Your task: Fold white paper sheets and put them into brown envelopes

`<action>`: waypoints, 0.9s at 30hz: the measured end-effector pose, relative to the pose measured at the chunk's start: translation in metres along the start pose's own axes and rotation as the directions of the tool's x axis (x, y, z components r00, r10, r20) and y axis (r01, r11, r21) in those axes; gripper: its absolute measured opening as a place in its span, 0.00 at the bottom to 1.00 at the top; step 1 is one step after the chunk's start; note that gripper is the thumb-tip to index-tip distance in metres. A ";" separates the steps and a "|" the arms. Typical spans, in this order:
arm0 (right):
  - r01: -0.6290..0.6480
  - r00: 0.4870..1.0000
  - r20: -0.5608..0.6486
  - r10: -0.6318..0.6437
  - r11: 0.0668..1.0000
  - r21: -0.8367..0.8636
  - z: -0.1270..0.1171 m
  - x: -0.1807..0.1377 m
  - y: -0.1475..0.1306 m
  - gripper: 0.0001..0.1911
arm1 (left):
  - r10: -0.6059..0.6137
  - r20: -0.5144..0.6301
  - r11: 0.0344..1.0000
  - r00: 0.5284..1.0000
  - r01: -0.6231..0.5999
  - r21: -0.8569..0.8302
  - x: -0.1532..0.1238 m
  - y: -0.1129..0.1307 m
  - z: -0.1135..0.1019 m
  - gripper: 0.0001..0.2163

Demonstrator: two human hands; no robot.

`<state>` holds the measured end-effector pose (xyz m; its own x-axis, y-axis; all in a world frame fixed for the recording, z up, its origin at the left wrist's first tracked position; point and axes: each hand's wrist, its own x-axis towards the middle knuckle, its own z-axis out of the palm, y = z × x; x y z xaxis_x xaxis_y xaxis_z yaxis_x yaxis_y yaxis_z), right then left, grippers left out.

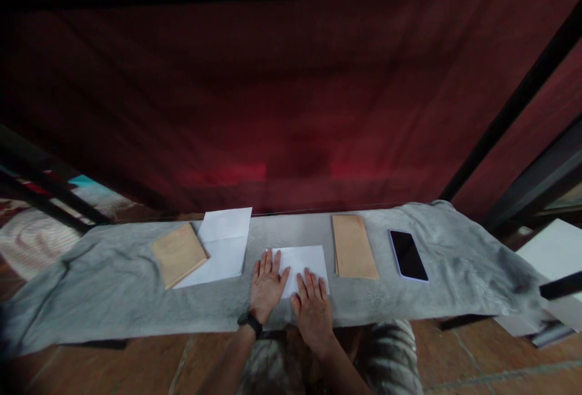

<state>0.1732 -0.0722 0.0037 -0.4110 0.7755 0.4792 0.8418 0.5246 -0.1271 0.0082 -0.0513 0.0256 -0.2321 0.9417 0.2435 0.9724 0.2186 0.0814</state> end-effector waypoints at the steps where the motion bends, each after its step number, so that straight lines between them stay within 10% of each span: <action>1: -0.009 1.000 -0.007 0.009 1.000 -0.014 0.000 -0.002 0.003 0.27 | -0.004 0.001 1.000 1.000 0.004 -0.001 0.000 0.000 0.000 0.30; 12: -0.052 0.998 0.022 0.053 0.996 -0.071 -0.003 -0.015 0.017 0.30 | 0.005 -0.100 0.998 0.995 -0.010 -0.057 -0.007 0.011 0.013 0.27; 17: -0.073 0.997 0.033 0.075 0.996 -0.055 -0.002 -0.014 0.015 0.29 | 0.218 -0.018 0.965 0.976 -0.218 -0.146 -0.006 0.040 0.024 0.26; 27: -0.082 0.997 -0.003 0.082 0.997 0.008 -0.007 -0.011 0.013 0.29 | 0.251 0.048 0.965 0.967 -0.246 -0.096 0.031 0.045 0.016 0.26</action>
<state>0.1915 -0.0764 0.0029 -0.3399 0.8149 0.4695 0.8697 0.4624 -0.1728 0.0450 -0.0085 0.0216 0.0212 0.9776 0.2092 0.9928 -0.0453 0.1110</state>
